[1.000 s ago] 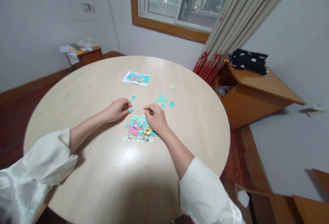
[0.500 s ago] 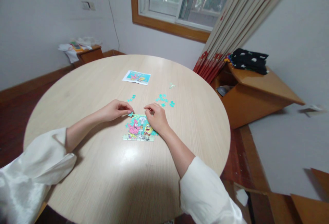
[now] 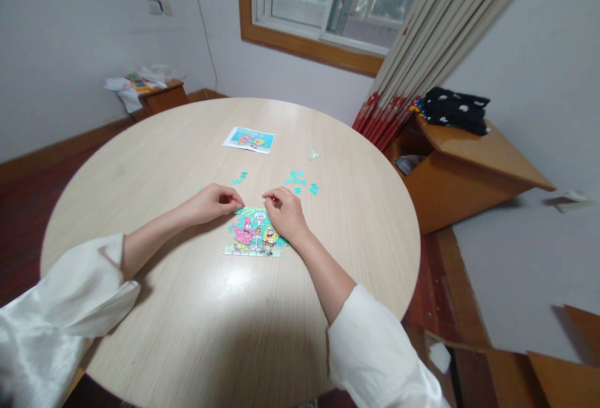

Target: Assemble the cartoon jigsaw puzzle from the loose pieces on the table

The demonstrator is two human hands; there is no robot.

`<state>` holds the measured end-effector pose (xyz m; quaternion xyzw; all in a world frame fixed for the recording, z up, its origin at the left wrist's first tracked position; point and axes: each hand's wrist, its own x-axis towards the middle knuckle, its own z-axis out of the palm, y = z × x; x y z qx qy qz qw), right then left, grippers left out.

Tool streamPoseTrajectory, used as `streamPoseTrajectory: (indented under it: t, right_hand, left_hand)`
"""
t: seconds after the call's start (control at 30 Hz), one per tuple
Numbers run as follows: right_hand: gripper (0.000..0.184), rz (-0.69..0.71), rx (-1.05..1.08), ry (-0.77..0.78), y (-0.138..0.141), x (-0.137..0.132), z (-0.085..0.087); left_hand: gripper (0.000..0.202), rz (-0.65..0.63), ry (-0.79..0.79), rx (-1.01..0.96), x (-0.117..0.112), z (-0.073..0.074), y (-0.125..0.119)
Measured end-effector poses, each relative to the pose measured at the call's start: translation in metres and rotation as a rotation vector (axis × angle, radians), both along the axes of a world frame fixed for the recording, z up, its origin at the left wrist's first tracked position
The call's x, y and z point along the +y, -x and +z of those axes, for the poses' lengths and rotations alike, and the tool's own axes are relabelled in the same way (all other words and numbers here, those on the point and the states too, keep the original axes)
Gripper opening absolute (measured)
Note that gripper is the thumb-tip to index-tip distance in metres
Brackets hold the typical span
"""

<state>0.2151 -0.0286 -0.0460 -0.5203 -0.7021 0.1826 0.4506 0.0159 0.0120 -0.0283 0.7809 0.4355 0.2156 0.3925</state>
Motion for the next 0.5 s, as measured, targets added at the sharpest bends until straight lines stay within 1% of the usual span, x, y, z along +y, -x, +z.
streamPoseTrajectory:
  t: [0.5]
  right_hand:
    - [0.016, 0.011, -0.01, -0.005, -0.0002, -0.0002, 0.0009]
  left_hand:
    - [0.013, 0.031, -0.038, 0.056, -0.0035, 0.0005, -0.0036]
